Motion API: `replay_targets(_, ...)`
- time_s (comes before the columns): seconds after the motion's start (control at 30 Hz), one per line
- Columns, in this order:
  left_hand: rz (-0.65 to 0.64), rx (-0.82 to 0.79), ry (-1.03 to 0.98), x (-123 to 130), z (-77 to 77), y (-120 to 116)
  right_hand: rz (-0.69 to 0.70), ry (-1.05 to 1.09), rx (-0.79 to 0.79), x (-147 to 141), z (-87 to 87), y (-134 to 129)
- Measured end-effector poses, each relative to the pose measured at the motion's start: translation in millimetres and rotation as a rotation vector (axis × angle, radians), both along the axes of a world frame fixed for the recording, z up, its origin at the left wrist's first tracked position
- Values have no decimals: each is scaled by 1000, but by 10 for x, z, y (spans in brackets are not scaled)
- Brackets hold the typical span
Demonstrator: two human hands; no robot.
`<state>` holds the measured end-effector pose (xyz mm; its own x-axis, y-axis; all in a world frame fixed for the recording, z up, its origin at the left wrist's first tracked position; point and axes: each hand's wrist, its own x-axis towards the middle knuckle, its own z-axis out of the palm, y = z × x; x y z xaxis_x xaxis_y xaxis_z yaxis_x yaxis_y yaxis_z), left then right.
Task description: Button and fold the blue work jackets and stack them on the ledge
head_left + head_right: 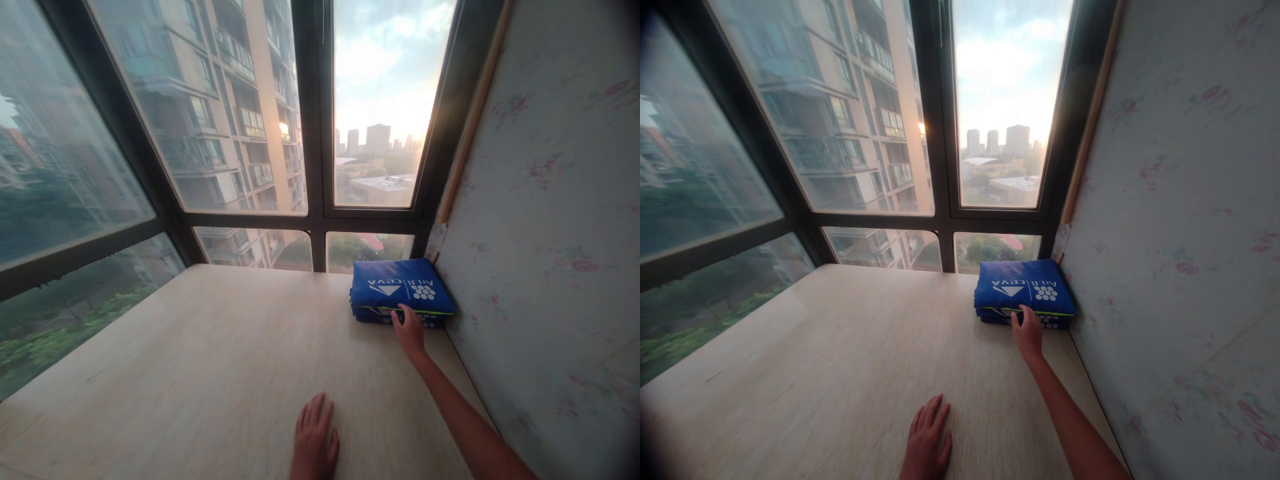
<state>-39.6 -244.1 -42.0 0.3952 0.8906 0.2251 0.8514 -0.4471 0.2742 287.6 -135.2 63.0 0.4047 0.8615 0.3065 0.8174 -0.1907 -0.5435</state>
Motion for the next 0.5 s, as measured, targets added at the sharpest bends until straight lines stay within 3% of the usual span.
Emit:
replay_targets(0.13, -18, 103, 24, -36, -242, 48, -53, -91, 3, 289, 285, 437)
replay_targets(0.3, -39, 224, 28, -77, -583, 149, -44, -176, -34, 286, 353, 764)
replay_targets(0.4, -26, 199, 61, -84, -661, 178, -33, -214, -58, 316, 406, 884)
replay_targets(0.5, -25, 180, 96, -78, -647, 174, -51, -228, -63, 404, 611, 996)
